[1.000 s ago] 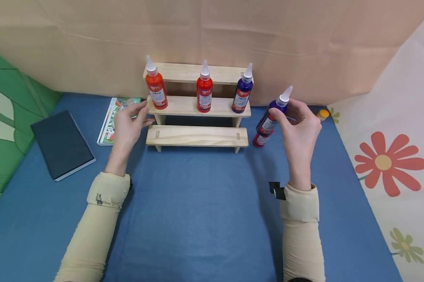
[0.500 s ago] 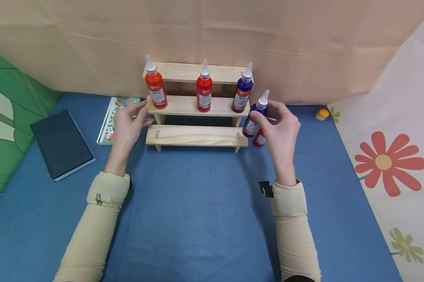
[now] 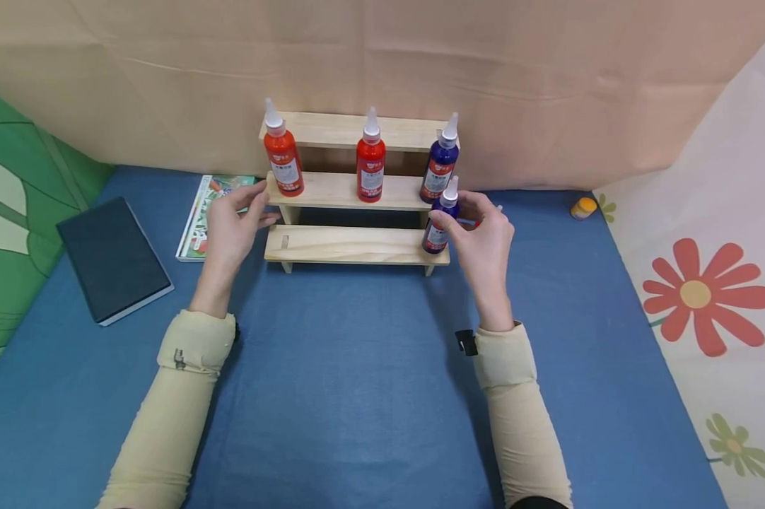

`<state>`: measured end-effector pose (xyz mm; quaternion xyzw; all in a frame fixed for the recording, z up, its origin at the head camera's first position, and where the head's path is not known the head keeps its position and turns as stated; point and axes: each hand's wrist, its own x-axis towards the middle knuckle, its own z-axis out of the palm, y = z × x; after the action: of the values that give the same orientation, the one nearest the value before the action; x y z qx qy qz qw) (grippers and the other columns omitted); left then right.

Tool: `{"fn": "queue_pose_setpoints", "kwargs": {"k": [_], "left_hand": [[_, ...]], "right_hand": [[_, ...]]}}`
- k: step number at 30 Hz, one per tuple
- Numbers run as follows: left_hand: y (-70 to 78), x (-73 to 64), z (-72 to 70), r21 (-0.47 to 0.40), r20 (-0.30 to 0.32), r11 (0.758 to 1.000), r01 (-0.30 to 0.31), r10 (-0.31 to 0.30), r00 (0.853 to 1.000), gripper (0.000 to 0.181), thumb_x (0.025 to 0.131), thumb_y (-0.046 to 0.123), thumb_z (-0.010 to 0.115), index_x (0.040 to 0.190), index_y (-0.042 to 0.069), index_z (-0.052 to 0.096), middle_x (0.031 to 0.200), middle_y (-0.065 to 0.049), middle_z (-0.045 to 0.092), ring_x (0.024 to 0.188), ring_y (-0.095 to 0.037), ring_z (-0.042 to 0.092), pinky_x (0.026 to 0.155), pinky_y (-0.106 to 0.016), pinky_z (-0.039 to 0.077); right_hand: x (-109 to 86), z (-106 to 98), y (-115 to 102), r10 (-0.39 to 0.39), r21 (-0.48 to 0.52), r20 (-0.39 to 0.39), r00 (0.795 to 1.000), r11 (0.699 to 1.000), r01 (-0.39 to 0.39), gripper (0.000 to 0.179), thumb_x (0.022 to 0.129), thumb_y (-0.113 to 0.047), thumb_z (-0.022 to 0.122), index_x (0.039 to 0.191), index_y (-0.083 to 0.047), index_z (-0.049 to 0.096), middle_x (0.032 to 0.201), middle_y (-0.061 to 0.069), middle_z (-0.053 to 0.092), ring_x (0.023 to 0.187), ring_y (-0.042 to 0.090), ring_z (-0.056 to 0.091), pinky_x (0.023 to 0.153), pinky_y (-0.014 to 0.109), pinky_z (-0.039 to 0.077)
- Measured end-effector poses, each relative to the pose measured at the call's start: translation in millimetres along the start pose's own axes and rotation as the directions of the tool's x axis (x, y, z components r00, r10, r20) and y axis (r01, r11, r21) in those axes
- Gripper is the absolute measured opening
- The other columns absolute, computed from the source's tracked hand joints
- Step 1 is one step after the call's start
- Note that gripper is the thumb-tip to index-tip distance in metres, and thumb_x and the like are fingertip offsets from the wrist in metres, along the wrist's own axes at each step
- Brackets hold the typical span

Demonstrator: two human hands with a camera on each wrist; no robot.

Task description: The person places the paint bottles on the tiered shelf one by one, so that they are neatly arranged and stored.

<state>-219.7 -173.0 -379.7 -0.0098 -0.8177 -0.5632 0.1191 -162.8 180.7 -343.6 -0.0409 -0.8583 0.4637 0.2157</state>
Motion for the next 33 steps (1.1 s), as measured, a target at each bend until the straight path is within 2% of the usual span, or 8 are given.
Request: {"fn": "queue_pose_setpoints", "kwargs": {"k": [14, 24, 31, 33], "left_hand": [[-2.0, 0.7, 0.3, 0.017, 0.008, 1.000, -0.010, 0.010, 1.000, 0.039, 0.111, 0.016, 0.062, 0.146, 0.000, 0.064, 0.129, -0.023, 0.072, 0.099, -0.036, 0.078, 0.086, -0.025, 0.064], [-0.9, 0.4, 0.3, 0.024, 0.011, 1.000, -0.010, 0.009, 1.000, 0.039, 0.111, 0.016, 0.062, 0.147, -0.001, 0.064, 0.130, -0.023, 0.071, 0.101, -0.037, 0.078, 0.085, -0.024, 0.064], [-2.7, 1.0, 0.9, 0.022, 0.008, 1.000, -0.019, 0.019, 1.000, 0.039, 0.111, 0.016, 0.062, 0.146, -0.001, 0.064, 0.129, -0.023, 0.072, 0.100, -0.038, 0.078, 0.085, -0.024, 0.064], [-2.9, 1.0, 0.7, 0.022, 0.007, 1.000, -0.020, 0.020, 1.000, 0.039, 0.111, 0.016, 0.062, 0.146, -0.001, 0.064, 0.129, -0.023, 0.071, 0.100, -0.038, 0.078, 0.085, -0.024, 0.064]], "right_hand": [[1.1, 6.0, 8.3, 0.001, -0.018, 0.013, 1.000, 1.000, -0.001, 0.051, 0.094, -0.028, 0.087, 0.133, 0.001, 0.072, 0.124, 0.015, 0.076, 0.112, 0.026, 0.072, 0.087, 0.021, 0.058], [-0.3, 5.4, 11.6, -0.002, -0.019, 0.017, 1.000, 1.000, 0.003, 0.051, 0.094, -0.027, 0.087, 0.133, 0.002, 0.071, 0.124, 0.015, 0.076, 0.111, 0.026, 0.072, 0.085, 0.019, 0.056], [-2.2, 2.6, 13.5, 0.007, -0.030, 0.036, 0.999, 1.000, -0.005, 0.055, 0.093, -0.030, 0.088, 0.135, 0.001, 0.070, 0.125, 0.014, 0.076, 0.112, 0.025, 0.073, 0.094, 0.031, 0.062], [-2.4, 1.7, 13.4, 0.003, -0.034, 0.037, 0.999, 0.999, -0.001, 0.055, 0.093, -0.031, 0.088, 0.135, 0.000, 0.070, 0.125, 0.013, 0.076, 0.113, 0.024, 0.073, 0.095, 0.029, 0.062]]}}
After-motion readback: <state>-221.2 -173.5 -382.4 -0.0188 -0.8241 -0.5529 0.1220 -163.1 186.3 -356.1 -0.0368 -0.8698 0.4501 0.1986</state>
